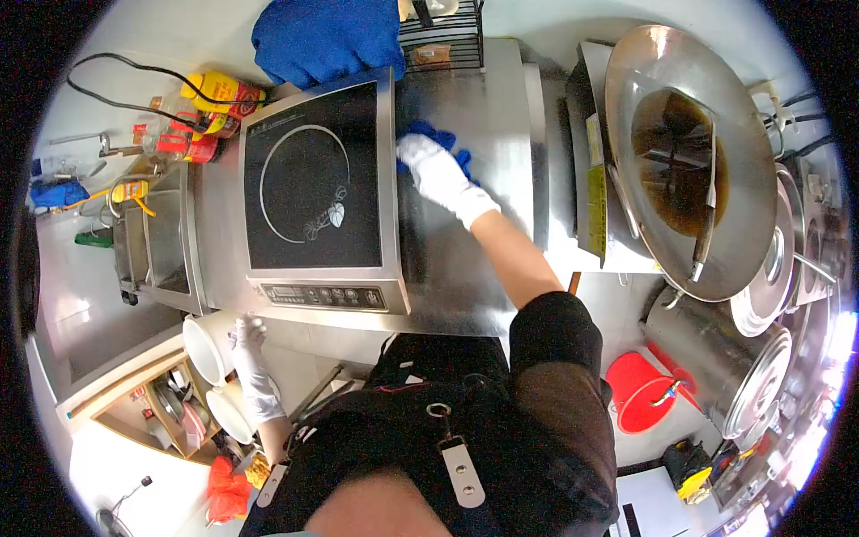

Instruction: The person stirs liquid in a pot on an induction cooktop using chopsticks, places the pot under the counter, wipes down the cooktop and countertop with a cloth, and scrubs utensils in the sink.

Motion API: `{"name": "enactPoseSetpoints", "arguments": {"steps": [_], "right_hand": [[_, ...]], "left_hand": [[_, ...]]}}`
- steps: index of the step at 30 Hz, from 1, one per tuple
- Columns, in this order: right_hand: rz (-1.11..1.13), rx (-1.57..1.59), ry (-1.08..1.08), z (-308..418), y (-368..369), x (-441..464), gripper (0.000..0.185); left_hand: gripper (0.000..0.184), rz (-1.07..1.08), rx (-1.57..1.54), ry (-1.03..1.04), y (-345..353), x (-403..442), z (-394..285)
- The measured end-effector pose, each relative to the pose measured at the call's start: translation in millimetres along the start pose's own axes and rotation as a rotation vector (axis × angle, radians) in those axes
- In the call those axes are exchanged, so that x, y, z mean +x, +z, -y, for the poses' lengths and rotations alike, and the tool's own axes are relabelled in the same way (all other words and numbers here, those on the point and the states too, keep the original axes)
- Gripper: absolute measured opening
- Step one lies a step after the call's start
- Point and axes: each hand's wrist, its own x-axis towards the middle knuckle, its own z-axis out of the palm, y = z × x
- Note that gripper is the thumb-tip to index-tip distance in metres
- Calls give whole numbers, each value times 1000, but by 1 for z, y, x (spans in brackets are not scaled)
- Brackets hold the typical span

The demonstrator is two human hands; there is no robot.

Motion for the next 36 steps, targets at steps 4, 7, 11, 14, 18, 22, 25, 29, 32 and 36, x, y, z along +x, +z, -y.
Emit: {"name": "enactPoseSetpoints", "arguments": {"steps": [4,7,11,14,18,22,25,29,32,36], "right_hand": [[118,192,-19,69,-30,-76,48],[197,330,-13,111,-44,-126,51],[193,676,198,116,-63,-148,52],[-100,665,353,84,-90,-88,50],[-84,153,216,16,-47,-14,43],[-8,65,81,31,-14,-35,35],[170,39,-62,91,-28,-102,40],[310,-296,-10,78,-23,-70,38],[156,-147,139,59,-10,-26,32],[199,-266,134,94,-5,-86,37]], "left_hand": [[30,65,-29,-4,6,-10,-8],[29,74,-42,29,12,-18,-15],[29,58,-73,-4,5,-23,-10],[28,30,-129,-52,-1,-27,4],[29,-15,-140,-99,-2,-38,11],[31,-51,-119,-131,-10,-46,14],[33,-51,-186,-151,-23,-34,22],[34,-65,-223,-149,-20,-32,21],[36,-62,-195,-137,-15,-34,21],[36,-72,-166,-176,-21,-38,25]]}}
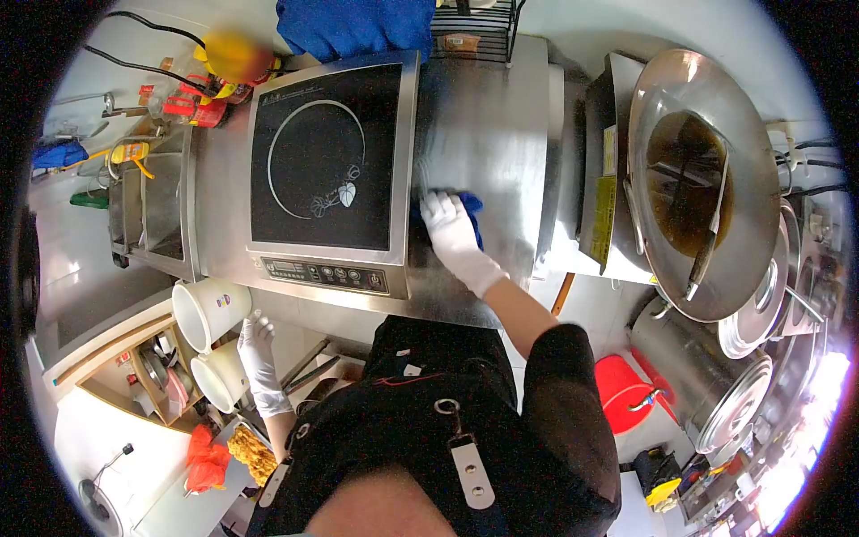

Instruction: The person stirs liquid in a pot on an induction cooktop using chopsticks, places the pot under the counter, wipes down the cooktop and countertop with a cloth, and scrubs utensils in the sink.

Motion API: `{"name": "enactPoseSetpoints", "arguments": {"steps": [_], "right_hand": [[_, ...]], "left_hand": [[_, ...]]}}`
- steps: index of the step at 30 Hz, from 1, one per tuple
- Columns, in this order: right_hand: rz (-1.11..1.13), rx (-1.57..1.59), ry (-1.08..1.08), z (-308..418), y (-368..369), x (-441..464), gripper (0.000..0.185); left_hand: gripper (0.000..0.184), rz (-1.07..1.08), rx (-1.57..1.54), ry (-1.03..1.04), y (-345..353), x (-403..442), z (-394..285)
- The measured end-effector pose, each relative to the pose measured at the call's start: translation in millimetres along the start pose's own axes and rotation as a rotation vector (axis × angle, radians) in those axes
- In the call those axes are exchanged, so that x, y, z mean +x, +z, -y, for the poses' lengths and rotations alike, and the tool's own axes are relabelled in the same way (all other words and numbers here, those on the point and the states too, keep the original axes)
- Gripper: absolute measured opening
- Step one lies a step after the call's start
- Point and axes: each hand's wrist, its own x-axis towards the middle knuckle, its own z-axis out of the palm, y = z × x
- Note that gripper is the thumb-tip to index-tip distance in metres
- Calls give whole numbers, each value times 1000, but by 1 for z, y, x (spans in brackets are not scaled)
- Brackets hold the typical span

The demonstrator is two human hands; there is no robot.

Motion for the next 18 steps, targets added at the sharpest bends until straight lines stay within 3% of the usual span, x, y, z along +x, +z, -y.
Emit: {"name": "enactPoseSetpoints", "arguments": {"steps": [1,5,7,9,11,13,15,16,17,18], "right_hand": [[-5,163,-9,-3,2,-6,37],[-124,74,37,-24,1,55,33],[-54,156,106,-18,-5,57,34],[-33,74,22,-2,-9,9,36],[100,260,-53,11,-18,-35,46],[203,225,-154,-17,-15,-37,51],[245,-173,292,-45,-43,25,54],[-289,377,290,-86,-31,45,55],[-400,526,439,-103,-42,84,55],[-411,454,480,-127,-17,115,56]], "left_hand": [[36,-9,-9,-19,-5,4,4],[35,1,-58,-11,3,5,-2],[34,40,-37,-1,7,3,-5],[33,48,-19,-3,6,2,-7],[32,26,-2,-23,3,2,-3],[37,41,-12,-40,0,2,3],[39,49,-16,-44,-2,5,4],[39,47,-17,-48,-5,4,6],[39,42,-15,-54,-7,2,8],[38,28,-17,-47,-7,-2,9]]}}
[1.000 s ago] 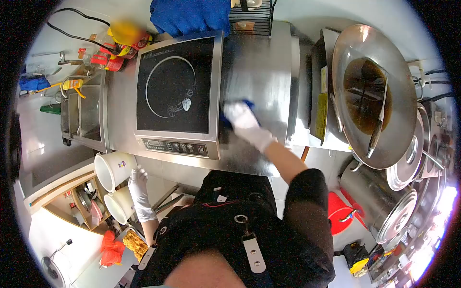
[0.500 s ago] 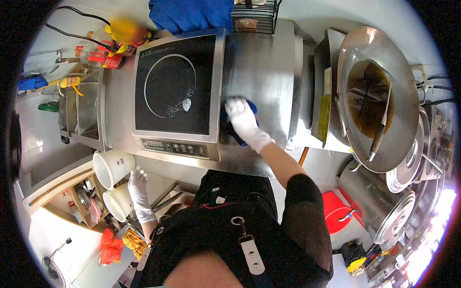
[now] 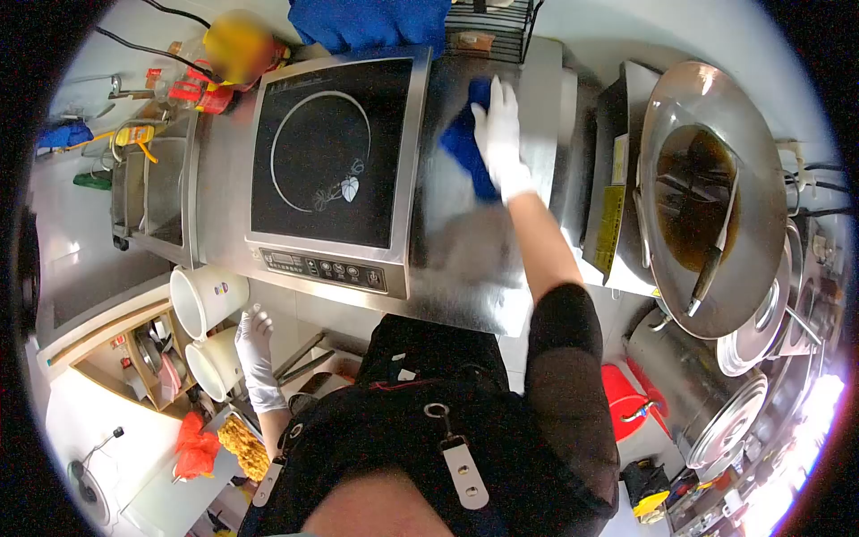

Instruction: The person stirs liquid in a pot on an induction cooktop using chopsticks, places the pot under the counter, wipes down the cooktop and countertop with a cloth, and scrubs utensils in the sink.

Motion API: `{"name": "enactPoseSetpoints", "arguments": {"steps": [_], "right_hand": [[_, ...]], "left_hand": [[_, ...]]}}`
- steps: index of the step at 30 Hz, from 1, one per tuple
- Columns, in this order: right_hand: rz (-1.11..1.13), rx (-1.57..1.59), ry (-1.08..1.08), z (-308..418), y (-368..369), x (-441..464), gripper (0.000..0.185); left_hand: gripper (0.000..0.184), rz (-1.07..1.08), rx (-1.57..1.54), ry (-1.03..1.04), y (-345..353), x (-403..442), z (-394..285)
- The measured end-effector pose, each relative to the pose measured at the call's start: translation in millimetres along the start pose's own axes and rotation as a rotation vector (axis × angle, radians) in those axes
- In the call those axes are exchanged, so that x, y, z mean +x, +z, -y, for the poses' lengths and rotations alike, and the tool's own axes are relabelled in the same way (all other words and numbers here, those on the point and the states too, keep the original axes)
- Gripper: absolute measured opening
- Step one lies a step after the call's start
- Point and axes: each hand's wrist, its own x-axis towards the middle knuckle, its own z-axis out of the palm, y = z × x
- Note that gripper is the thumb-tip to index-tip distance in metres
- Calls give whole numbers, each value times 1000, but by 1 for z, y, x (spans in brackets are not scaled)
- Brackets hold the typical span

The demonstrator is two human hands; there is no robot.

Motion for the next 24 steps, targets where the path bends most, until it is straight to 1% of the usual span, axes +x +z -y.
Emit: {"name": "enactPoseSetpoints", "arguments": {"steps": [1,2,3,5,8,11,14,15,16,17,18,19,20,21,23,24], "right_hand": [[22,-20,-77,0,12,21,58],[70,-175,-217,-3,30,32,59],[81,-160,-333,0,41,34,55],[205,-192,-477,2,52,26,49],[339,-162,-548,3,51,-9,44],[410,-78,-609,21,19,-66,43],[543,72,-566,42,-25,-137,50],[599,81,-512,54,-42,-161,49],[579,76,-516,61,-55,-186,47],[581,53,-452,72,-69,-207,44],[556,13,-405,77,-77,-230,44],[499,25,-354,76,-77,-253,43],[423,-37,-312,79,-74,-274,42],[383,-148,-262,87,-64,-290,42],[281,-279,-81,109,-36,-321,45],[275,-291,-25,124,-24,-331,49]], "left_hand": [[38,-15,0,6,1,-5,1],[38,-28,3,12,1,-8,1],[35,-46,0,5,-1,-10,2],[29,-82,-10,-11,-5,-15,4],[32,-75,1,-20,-7,-14,3],[35,-41,11,-7,2,-4,-1],[35,55,24,-5,11,5,-6],[34,90,32,-16,10,9,-7],[34,122,37,-21,7,14,-8],[34,128,43,-19,3,19,-7],[34,135,48,-15,0,25,-6],[34,142,52,-9,-5,33,-4],[34,156,62,-10,-14,43,-1],[34,173,70,-11,-23,53,2],[33,229,45,-18,-41,69,4],[33,256,35,-17,-51,78,5]]}}
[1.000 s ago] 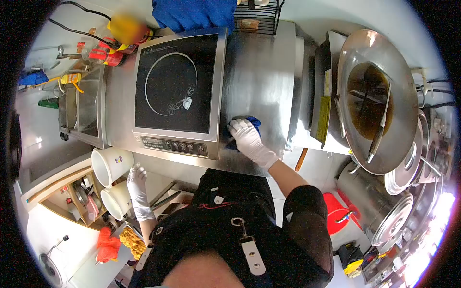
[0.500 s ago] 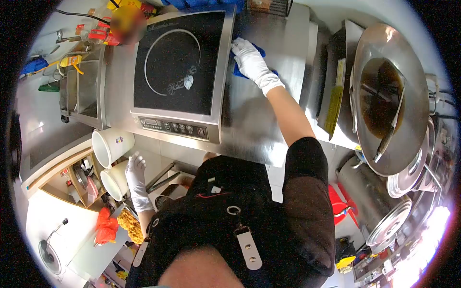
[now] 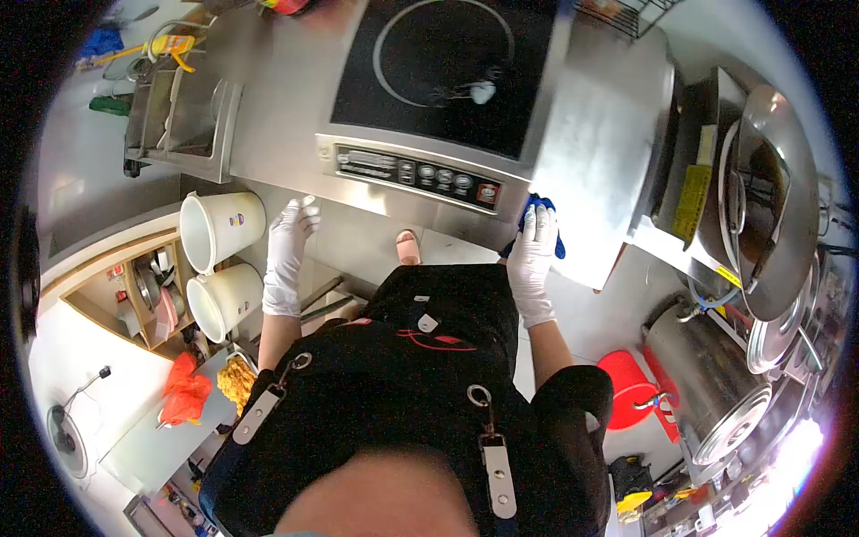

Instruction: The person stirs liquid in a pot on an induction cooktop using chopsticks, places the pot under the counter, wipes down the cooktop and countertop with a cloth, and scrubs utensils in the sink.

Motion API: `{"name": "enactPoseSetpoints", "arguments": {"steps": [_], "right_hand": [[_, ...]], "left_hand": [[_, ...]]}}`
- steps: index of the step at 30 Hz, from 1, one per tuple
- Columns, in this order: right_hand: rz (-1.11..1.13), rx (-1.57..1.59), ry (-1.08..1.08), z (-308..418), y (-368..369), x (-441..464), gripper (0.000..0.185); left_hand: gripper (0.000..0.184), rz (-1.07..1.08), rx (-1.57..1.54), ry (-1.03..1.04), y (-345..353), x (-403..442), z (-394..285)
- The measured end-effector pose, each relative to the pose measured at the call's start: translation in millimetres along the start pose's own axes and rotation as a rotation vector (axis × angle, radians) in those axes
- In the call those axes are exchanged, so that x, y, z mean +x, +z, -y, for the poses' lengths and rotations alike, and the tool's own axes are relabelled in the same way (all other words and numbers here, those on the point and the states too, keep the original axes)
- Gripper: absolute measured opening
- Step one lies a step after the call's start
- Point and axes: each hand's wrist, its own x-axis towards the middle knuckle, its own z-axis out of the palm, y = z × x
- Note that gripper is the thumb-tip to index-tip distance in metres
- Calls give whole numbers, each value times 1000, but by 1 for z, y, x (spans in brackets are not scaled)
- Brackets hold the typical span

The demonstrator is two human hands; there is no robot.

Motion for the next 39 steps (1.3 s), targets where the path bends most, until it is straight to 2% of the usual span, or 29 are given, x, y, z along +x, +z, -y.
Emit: {"name": "enactPoseSetpoints", "arguments": {"steps": [3,4,8,13,18,22,25,28,29,31,34,36,37,39], "right_hand": [[12,41,114,64,44,-13,51],[-70,-63,65,83,68,-19,54],[-128,-183,66,192,108,-4,61],[-54,-152,60,306,182,16,77],[64,-136,-32,401,224,58,81],[-130,-236,154,434,246,124,80],[-326,-289,262,425,268,201,71],[-428,-164,224,423,287,281,60],[-503,-89,146,418,301,304,47],[-456,141,-28,413,316,348,34],[-338,731,109,435,325,393,28],[-298,802,131,451,324,405,27],[-281,836,140,459,322,408,27],[-311,617,-12,462,324,408,33]], "left_hand": [[33,60,-8,7,-52,20,-2],[33,78,-19,12,-74,28,-1],[31,54,-32,-15,-173,56,0],[32,-2,-111,-89,-272,50,9],[34,-43,-222,-215,-323,55,32],[35,-67,-251,-226,-337,73,25],[35,-85,-235,-208,-341,86,8],[35,-152,-228,-193,-348,101,-9],[35,-178,-254,-207,-353,106,-10],[35,-219,-280,-232,-362,116,-19],[35,-277,-246,-239,-366,136,-35],[33,-331,-161,-208,-364,147,-52],[30,-298,-24,-138,-358,156,-63],[26,-228,244,9,-330,189,-92]]}}
